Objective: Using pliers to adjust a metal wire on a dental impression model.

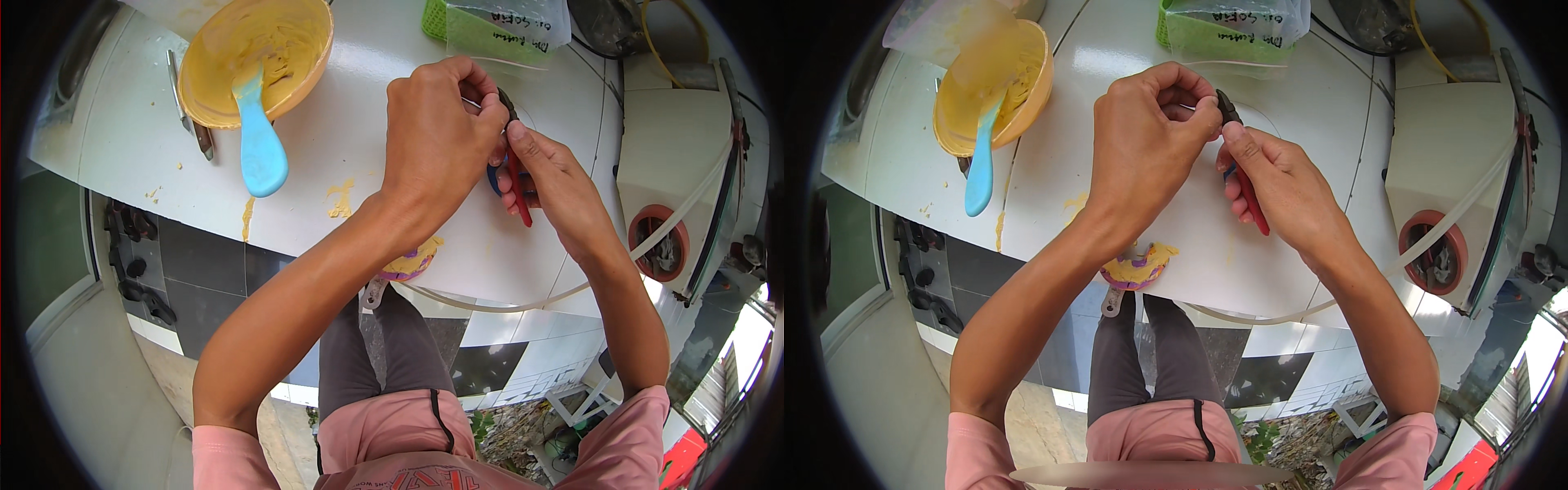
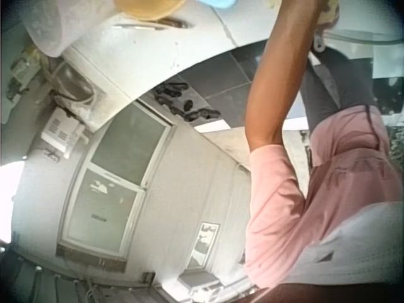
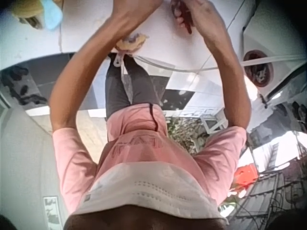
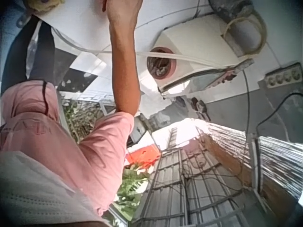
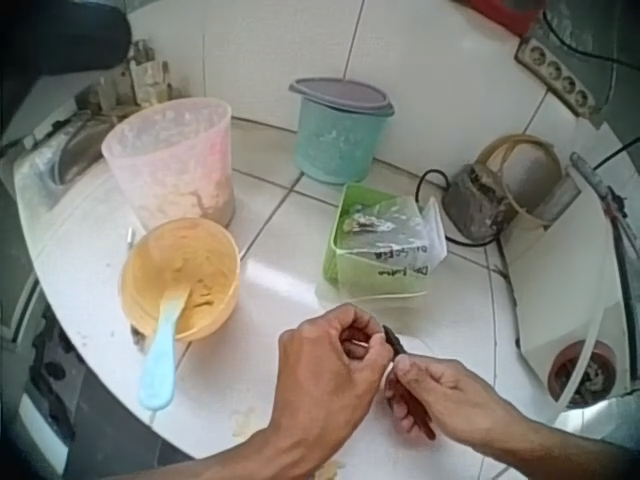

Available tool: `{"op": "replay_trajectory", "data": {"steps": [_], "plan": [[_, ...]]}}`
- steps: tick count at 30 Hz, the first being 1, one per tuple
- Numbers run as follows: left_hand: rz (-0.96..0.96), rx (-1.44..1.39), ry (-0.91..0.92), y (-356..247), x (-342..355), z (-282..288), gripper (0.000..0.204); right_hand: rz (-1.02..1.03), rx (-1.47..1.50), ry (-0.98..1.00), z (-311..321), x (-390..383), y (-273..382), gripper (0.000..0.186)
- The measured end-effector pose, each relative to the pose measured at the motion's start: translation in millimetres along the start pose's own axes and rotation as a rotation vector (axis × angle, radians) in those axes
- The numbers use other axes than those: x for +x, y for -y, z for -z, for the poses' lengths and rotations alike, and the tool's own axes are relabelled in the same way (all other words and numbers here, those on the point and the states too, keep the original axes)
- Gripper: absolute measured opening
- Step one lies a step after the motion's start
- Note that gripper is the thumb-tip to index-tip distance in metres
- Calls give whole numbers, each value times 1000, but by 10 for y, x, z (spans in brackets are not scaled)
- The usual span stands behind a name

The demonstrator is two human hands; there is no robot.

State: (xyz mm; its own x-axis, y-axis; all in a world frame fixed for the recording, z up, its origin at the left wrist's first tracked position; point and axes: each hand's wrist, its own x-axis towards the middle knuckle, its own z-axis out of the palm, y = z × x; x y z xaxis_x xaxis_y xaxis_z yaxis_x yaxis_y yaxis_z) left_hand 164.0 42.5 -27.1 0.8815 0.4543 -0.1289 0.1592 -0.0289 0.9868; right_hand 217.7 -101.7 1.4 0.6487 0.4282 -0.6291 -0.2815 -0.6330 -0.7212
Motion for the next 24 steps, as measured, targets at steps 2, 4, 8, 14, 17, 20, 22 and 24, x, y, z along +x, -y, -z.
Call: {"op": "replay_trajectory", "data": {"steps": [2, 4, 8, 14, 17, 20, 22, 24], "plan": [[-8, 7, -2, 2, -14, -24, 16, -4, -1, -5, 4, -12, -14, 50], [-26, 2, -8, 22, -22, -50, 16, -30, 1, -16, 11, -28, -10, 49], [-74, 33, -27, 97, 1, -68, 15, -68, 32, 22, 51, 36, -91, 47], [-19, -76, 11, 28, 15, -59, 13, 39, -242, -93, 53, 123, -108, 47], [-3, -60, 7, -43, -20, -17, 14, 140, -307, -132, 38, 100, -82, 48], [21, -133, 9, -26, -95, 48, 15, 27, -272, -165, -34, -51, -14, 44], [108, -474, 5, -51, -288, 83, 15, 357, -328, -387, -42, -163, -165, 32], [239, -611, 26, -179, -517, 187, 15, 495, -421, -421, -106, -356, -135, 23]]}}
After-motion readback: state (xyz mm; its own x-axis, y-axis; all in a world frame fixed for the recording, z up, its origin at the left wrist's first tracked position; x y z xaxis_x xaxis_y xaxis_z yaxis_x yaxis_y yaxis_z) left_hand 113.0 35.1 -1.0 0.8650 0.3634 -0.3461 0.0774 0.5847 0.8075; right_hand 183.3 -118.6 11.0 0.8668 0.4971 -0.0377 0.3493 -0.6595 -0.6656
